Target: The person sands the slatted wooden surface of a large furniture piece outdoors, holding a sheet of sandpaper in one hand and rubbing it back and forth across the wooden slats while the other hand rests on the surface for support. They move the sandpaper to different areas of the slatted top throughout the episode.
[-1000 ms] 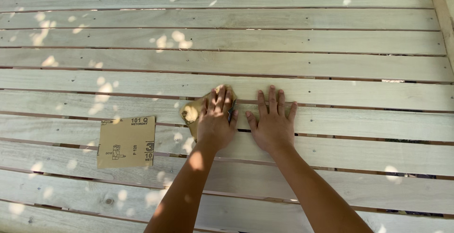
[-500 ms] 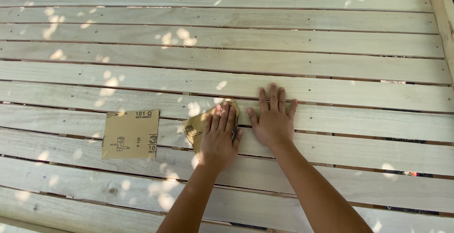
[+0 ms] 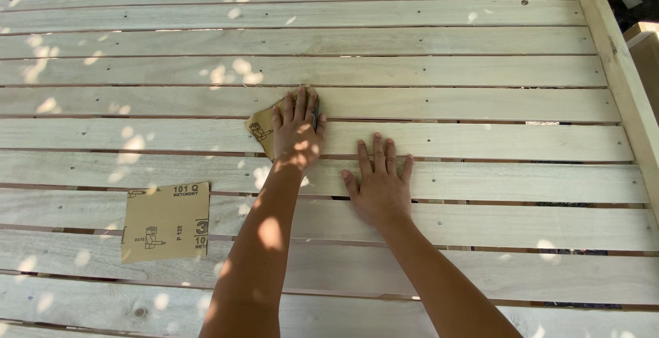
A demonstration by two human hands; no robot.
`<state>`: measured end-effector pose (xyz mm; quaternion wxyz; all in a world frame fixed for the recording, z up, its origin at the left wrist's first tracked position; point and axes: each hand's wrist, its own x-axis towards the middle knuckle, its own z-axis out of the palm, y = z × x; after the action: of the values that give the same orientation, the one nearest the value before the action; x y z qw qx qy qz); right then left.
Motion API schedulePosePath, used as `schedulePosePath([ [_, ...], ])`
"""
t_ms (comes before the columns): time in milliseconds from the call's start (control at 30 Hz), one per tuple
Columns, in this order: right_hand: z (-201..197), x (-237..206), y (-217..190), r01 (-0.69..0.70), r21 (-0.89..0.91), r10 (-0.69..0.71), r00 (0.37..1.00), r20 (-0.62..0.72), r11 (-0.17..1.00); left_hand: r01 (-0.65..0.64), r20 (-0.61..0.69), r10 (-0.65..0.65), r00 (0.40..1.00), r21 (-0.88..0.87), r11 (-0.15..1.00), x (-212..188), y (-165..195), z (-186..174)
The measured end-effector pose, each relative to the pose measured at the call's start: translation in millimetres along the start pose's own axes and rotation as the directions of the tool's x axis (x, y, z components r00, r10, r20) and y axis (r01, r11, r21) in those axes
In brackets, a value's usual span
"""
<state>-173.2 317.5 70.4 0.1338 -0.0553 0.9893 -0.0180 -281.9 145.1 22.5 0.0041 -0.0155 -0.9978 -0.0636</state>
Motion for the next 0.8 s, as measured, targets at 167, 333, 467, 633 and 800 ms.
schedulePosePath([
  [167,1.2,4.9,-1.4,-0.011,0.003,0.011,1.000,-0.013,1.000,-0.041,0.058,0.042,0.997,-0.023,0.999,-143.2,-7.3,-3.7],
  [333,4.2,3.5,-2.9,-0.010,0.000,0.010,1.000,-0.017,1.000,-0.013,0.123,0.023,0.992,-0.076,0.997,-145.8,-18.8,-9.9],
  [467,3.5,-0.7,0.4,-0.002,-0.008,0.002,0.999,-0.054,1.000,-0.005,0.071,0.005,0.997,0.000,1.000,-48.3,-32.0,-15.1],
  [633,4.7,1.0,4.7,-0.018,-0.008,0.017,0.999,-0.039,1.000,0.112,0.051,-0.110,0.993,-0.038,0.993,20.8,-31.8,-23.6],
  [800,9.5,10.6,8.5,0.000,-0.010,-0.001,0.996,-0.089,1.000,-0.010,0.066,0.007,0.998,0.054,0.998,-31.1,-15.5,-4.8],
])
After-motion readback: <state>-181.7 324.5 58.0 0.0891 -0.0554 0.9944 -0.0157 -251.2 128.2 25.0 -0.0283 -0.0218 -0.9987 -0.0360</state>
